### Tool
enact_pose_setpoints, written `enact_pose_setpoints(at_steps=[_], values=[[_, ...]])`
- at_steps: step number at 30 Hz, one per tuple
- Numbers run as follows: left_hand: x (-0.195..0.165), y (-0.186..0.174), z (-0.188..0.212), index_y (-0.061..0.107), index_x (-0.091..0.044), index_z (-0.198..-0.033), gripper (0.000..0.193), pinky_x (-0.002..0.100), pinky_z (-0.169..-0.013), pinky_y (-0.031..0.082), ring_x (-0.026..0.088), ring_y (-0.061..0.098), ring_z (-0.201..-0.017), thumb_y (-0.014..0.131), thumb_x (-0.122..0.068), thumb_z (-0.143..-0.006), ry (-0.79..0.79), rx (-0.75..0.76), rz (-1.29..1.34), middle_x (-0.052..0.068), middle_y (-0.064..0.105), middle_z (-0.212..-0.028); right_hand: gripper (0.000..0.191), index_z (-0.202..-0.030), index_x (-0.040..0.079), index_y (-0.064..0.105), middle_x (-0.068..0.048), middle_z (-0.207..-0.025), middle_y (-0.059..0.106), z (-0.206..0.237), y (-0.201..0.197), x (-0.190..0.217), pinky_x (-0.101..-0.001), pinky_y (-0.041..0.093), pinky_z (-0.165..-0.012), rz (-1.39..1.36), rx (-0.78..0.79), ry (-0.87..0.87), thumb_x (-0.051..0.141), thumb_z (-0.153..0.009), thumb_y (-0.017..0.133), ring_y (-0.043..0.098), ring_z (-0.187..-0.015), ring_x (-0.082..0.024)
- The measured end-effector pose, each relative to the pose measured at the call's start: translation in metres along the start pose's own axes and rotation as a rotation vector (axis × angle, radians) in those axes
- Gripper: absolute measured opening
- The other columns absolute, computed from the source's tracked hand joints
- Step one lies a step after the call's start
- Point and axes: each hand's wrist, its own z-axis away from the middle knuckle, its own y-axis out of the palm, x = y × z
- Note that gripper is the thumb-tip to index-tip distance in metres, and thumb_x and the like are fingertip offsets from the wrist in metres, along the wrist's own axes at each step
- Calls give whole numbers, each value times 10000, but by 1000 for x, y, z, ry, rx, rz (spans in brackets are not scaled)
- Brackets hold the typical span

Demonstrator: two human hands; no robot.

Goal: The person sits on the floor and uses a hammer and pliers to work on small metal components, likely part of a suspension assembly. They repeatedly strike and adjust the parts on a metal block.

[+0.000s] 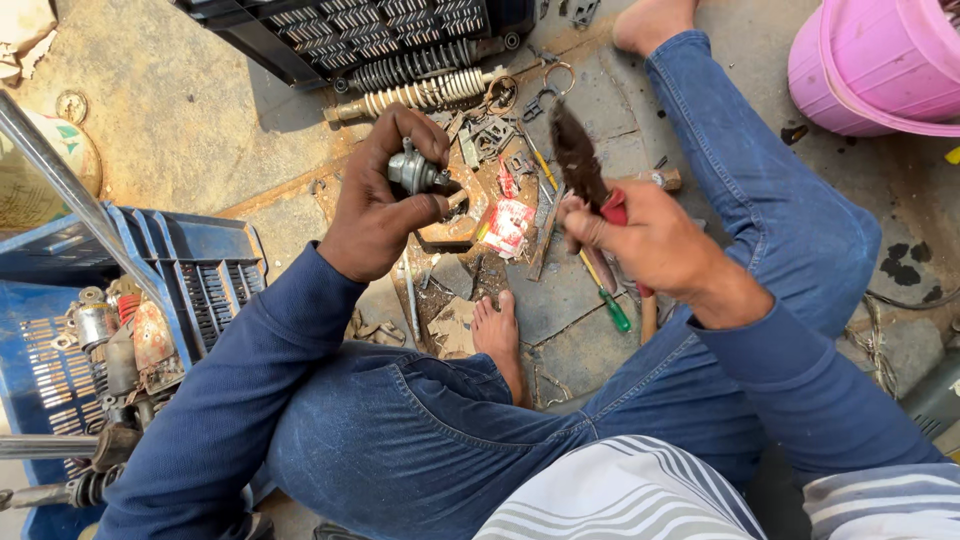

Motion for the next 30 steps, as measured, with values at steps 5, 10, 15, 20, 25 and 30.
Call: enact_pose_setpoints(at_steps=[5,10,15,20,25,30], values=[[0,6,1,487,-107,-1122,368,291,-958,472,119,502,-1006,657,48,-835,51,65,-29,21,489,-1090,296,-1125,6,688,-168,-770,657,-1,26,0,-414,479,-623,630,-102,-200,241,-952,737,626,-681,-308],[3,7,-1,499,-110,-1180,389,289,-910,466,108,488,-967,660,18,-850,30,77,-71,15,489,-1091,327,-1224,-5,637,-189,-950,667,-4,34,9,-492,514,-689,820,-265,-405,150,-943,697,677,-822,-406],[4,6,-1,499,-99,-1209,376,263,-827,457,81,471,-910,676,-2,-891,-63,95,-52,-3,480,-1091,375,-1269,10,630,-176,-986,649,-10,41,9,-493,529,-703,903,-297,-412,112,-918,710,679,-837,-398],[3,0,1,511,-92,-1206,322,228,-722,492,50,492,-820,679,-41,-936,-143,73,-70,-12,490,-1026,498,-1285,-3,610,-174,-1066,630,-17,47,11,-467,539,-743,1014,-408,-504,-8,-795,698,675,-863,-382],[0,-2,2,521,-83,-1202,311,229,-703,494,50,500,-808,682,-73,-936,-164,64,-98,-15,504,-999,461,-1253,25,621,-142,-1076,636,-20,48,11,-448,534,-758,1108,-490,-585,-28,-803,710,664,-896,-355],[-1,-1,3,516,-93,-1182,298,237,-654,561,54,537,-779,667,-87,-925,-222,44,-24,-18,515,-977,420,-1263,33,617,-125,-1095,624,-22,45,12,-436,534,-787,1180,-556,-662,-35,-857,700,648,-933,-329]])
